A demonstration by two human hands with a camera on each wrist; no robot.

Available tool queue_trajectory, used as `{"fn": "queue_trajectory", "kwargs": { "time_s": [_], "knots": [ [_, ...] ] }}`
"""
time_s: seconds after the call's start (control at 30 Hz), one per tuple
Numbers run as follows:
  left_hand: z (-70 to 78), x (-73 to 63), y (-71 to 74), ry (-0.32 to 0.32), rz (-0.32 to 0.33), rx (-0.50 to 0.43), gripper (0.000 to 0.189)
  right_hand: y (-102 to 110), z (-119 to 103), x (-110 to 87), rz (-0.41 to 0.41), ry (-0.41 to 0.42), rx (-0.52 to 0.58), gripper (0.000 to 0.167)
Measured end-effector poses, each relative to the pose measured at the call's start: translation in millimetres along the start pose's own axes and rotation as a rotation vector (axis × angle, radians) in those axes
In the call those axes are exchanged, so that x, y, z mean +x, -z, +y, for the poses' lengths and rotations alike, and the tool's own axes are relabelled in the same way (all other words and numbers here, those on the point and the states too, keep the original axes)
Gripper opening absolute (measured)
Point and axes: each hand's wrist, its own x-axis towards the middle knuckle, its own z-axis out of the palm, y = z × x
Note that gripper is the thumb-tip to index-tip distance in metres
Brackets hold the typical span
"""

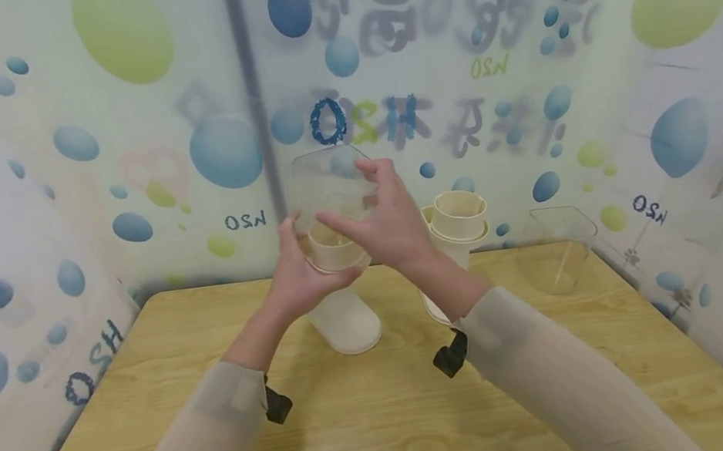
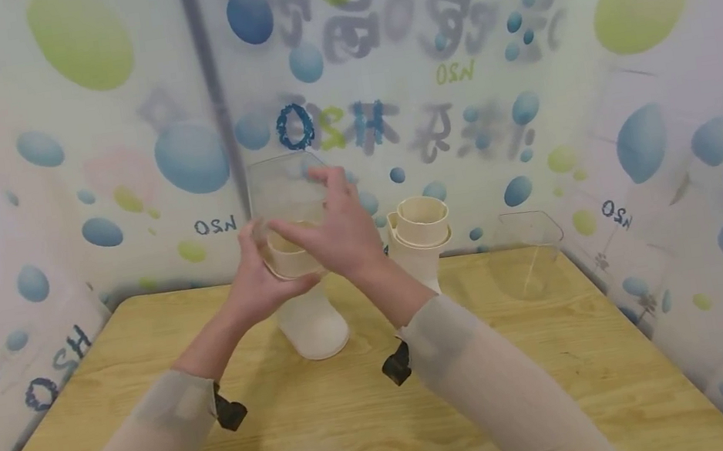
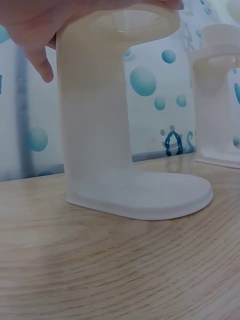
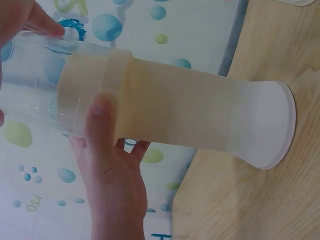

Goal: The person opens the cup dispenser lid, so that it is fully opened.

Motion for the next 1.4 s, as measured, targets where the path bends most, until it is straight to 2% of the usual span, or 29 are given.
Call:
{"fn": "queue_trajectory", "kwargs": {
  "time_s": [0.13,0.27,0.4,0.63,0.77,0.83,0.97,1.17,1.27,1.4],
  "knots": [
    [-0.8,2.5,6.3,0.000,-0.041,-0.013,0.147,12,-5,-0.1,0.049,0.055,0.043,0.091],
    [-2.6,8.1,14.8,-0.024,-0.081,0.004,0.144,26,-10,-2.2,0.064,0.070,0.069,0.091],
    [-3.2,14.1,24.3,-0.028,-0.147,0.019,0.141,39,-11,-6.7,0.071,0.069,0.086,0.090],
    [-4.8,22.0,40.3,0.001,-0.283,0.024,0.137,54,-5,-16.8,0.073,0.057,0.096,0.090],
    [-8.8,21.8,44.8,0.011,-0.318,0.032,0.135,60,0,-23.8,0.068,0.051,0.104,0.089],
    [-11.5,19.6,44.1,0.009,-0.306,0.037,0.135,63,2,-27.5,0.069,0.048,0.093,0.088],
    [-16.1,8.7,37.3,0.022,-0.230,0.026,0.135,70,5,-35.4,0.075,0.045,0.061,0.088],
    [-19.4,-5.4,22.4,0.065,-0.119,-0.055,0.125,83,9,-50.5,0.088,0.020,0.070,0.087],
    [-20.1,-4.8,19.8,0.057,-0.106,-0.082,0.119,91,11,-60.3,0.086,-0.003,0.072,0.085],
    [-21.2,-1.0,22.4,0.059,-0.121,-0.098,0.117,102,15,-75.1,0.066,-0.028,0.061,0.085]
  ]
}}
